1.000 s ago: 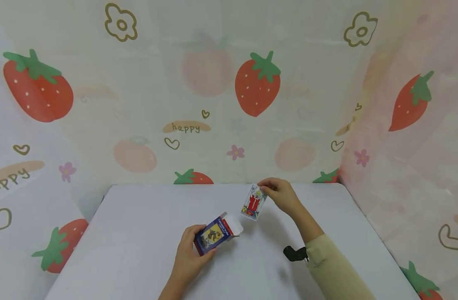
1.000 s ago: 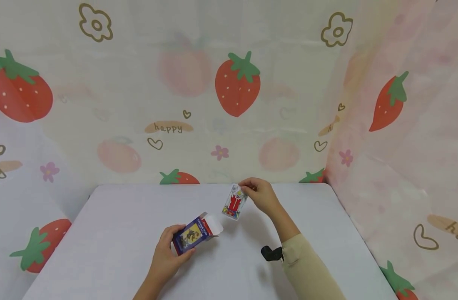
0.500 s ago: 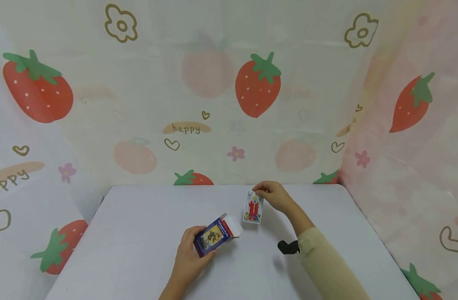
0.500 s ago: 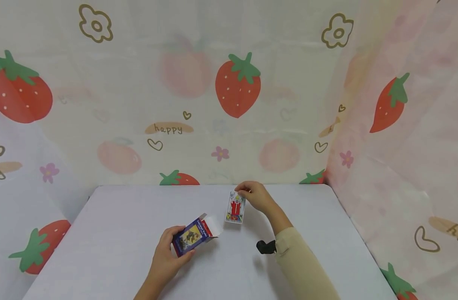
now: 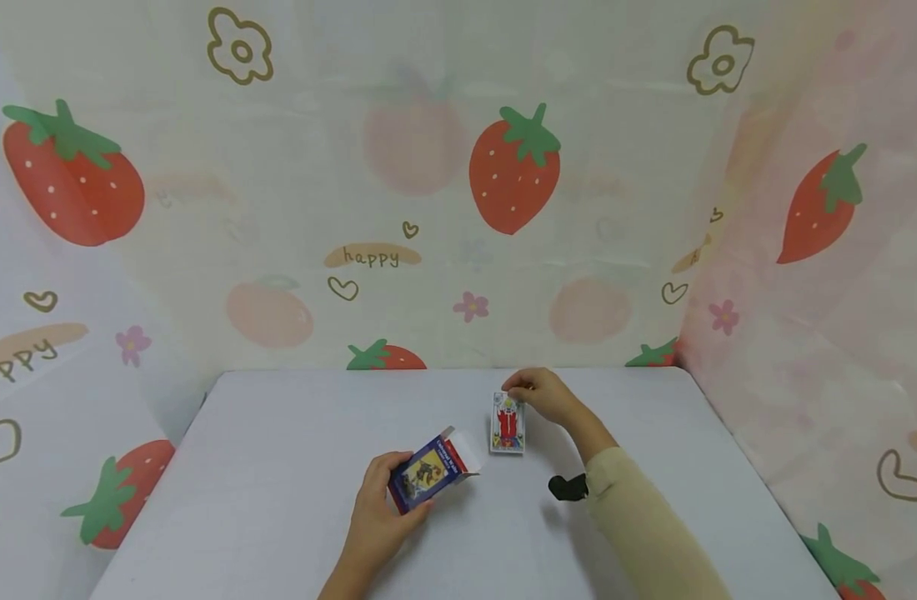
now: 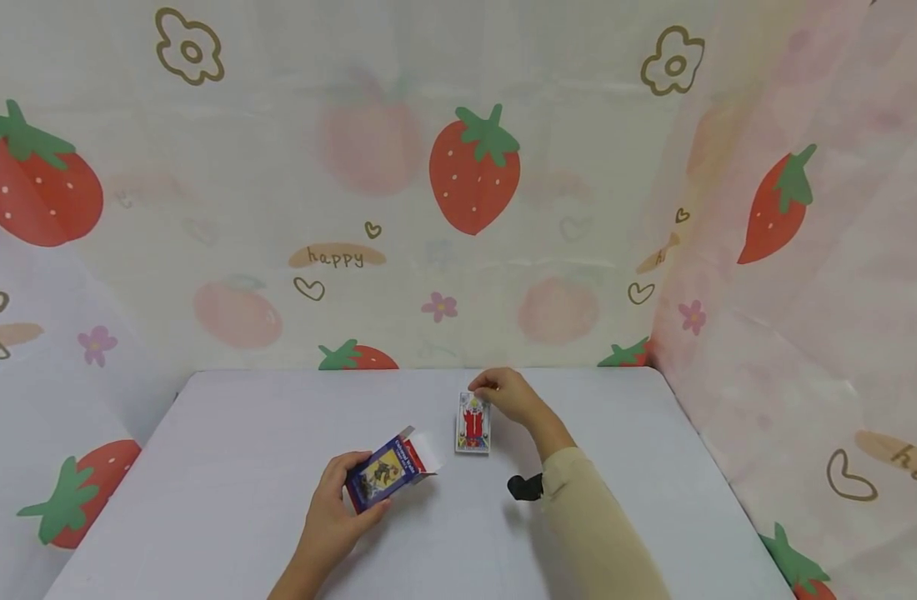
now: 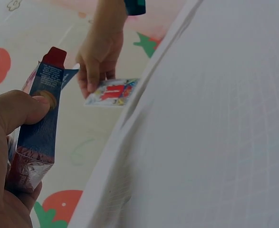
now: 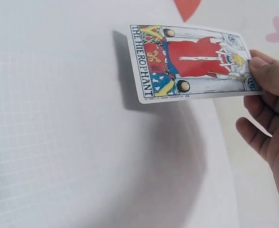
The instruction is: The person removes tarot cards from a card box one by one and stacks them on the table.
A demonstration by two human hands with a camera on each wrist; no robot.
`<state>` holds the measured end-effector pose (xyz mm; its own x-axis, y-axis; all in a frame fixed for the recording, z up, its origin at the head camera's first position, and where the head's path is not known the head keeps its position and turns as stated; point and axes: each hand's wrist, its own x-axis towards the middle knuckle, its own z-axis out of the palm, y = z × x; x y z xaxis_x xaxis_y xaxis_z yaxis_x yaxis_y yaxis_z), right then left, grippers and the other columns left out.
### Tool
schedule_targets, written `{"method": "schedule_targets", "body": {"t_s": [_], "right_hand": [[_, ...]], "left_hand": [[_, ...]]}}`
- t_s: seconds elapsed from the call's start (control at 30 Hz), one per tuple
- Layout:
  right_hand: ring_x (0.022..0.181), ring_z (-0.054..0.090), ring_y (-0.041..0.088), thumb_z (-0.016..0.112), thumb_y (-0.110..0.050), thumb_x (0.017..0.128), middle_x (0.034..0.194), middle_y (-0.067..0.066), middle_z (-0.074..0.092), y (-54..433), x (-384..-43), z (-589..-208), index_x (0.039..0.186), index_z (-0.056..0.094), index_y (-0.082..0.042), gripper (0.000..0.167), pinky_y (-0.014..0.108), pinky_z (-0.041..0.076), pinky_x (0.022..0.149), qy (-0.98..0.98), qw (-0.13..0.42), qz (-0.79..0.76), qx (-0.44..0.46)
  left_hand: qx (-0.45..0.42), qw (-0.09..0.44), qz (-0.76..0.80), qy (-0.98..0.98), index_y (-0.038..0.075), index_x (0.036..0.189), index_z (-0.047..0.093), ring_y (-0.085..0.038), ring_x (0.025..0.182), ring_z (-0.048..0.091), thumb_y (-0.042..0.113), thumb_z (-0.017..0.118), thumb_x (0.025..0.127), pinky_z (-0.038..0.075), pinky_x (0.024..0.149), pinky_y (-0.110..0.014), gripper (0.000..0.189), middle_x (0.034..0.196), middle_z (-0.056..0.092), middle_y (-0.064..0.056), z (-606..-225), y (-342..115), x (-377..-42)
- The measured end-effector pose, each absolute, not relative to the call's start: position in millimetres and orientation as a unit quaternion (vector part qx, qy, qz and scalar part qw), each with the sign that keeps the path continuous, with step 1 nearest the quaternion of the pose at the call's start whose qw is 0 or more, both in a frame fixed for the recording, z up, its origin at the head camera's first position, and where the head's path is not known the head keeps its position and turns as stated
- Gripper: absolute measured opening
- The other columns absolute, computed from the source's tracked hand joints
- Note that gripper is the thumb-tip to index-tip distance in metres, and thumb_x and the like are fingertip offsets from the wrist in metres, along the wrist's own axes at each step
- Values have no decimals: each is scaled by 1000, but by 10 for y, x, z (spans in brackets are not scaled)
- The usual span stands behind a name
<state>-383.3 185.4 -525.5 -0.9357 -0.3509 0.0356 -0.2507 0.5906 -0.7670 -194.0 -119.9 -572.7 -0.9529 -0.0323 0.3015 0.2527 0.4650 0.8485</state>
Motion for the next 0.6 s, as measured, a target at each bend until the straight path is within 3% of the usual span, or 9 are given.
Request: {"method": "schedule_targets", "body": {"t_s": [0.43, 0.6], "right_hand": [[94, 58, 17, 66, -19, 101, 104, 0, 69, 1819, -3896, -5430, 107, 75, -16, 11, 34, 51, 82, 902, 63, -403, -138], [99, 61, 18, 66, -15, 100, 109, 2, 71, 1798, -3929, -5505, 105, 76, -14, 11, 38, 53, 89, 906, 63, -394, -144]], "left_hand": [[-68, 137, -516, -843, 19, 136, 55, -13, 125, 53, 15, 95, 71, 44, 113, -46, 77, 136, 53, 5, -5747, -1202, -1944], [-68, 136, -515, -843, 20, 136, 55, -13, 126, 53, 16, 95, 71, 44, 113, -46, 76, 136, 53, 5, -5763, -1209, -1948]]}}
